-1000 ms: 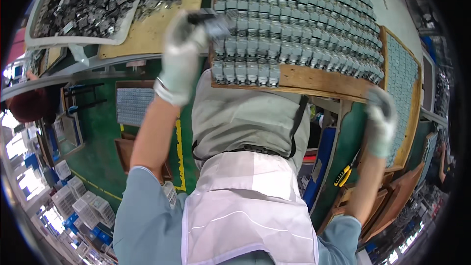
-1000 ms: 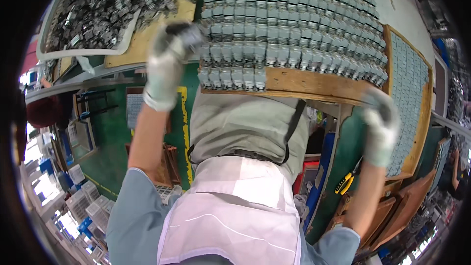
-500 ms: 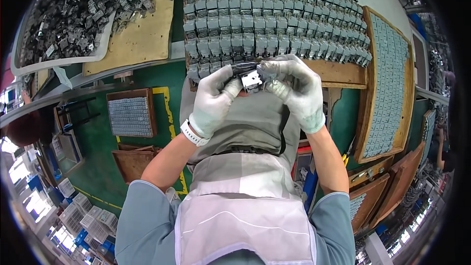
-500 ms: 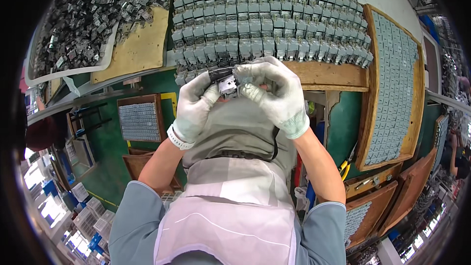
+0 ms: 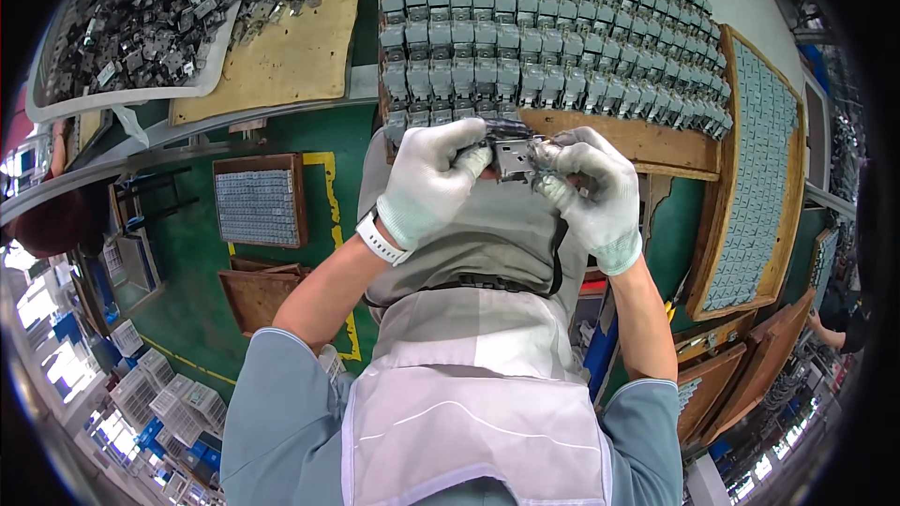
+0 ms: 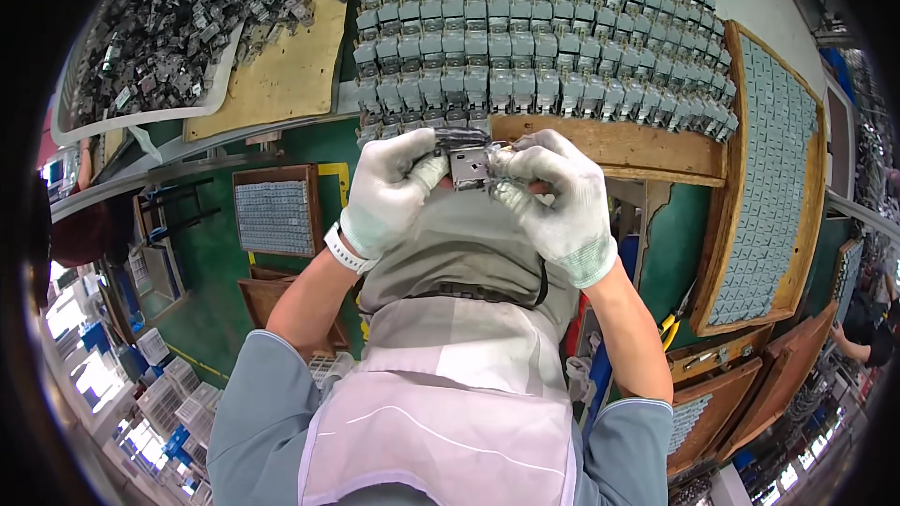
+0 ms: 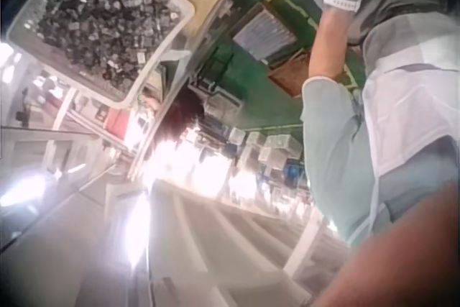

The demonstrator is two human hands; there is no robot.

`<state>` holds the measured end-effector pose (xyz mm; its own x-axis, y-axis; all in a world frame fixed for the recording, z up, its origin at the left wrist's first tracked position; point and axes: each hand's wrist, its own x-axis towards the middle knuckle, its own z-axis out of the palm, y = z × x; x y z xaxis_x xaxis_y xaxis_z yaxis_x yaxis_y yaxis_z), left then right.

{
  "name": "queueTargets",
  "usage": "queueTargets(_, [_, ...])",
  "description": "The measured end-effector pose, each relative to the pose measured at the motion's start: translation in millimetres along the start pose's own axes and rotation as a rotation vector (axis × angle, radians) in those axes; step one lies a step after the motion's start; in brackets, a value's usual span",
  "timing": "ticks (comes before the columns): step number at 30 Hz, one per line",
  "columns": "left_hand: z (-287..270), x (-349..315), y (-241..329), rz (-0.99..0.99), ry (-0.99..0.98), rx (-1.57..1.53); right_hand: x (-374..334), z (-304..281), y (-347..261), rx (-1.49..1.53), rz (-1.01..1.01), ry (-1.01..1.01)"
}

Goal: Assembling small electronic components and placing them into a grid-style storage tray.

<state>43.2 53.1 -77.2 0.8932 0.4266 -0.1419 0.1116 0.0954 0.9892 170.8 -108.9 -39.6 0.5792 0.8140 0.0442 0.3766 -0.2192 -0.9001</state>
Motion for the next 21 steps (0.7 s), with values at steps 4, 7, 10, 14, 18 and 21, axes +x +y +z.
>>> queueTargets(4, [0,-1,-13,0.02,0.008,-0.03,-6,1,9,0.057,0.038,-0.019])
queueTargets(7, [0,-4,-17,0.005,-0.019,-0.092,-13,6,21,0.164,0.015,0.028])
queueTargets(10, [4,0,1,0.126,-0.133,0.148,-16,-7,34,0.164,0.074,-0.125])
queueTargets(14, [27,-16,-3,0.237,0.088,0.277,-18,-9,34,0.074,0.003,-0.129])
queueTargets(18, [31,-14,-10,0.182,0.15,0.083,-20,-1,32,0.482,0.285,-0.043])
queueTargets(21, [43,-13,-20,0.275,0.346,0.122,-34,12,26,0.365,0.266,-0.096])
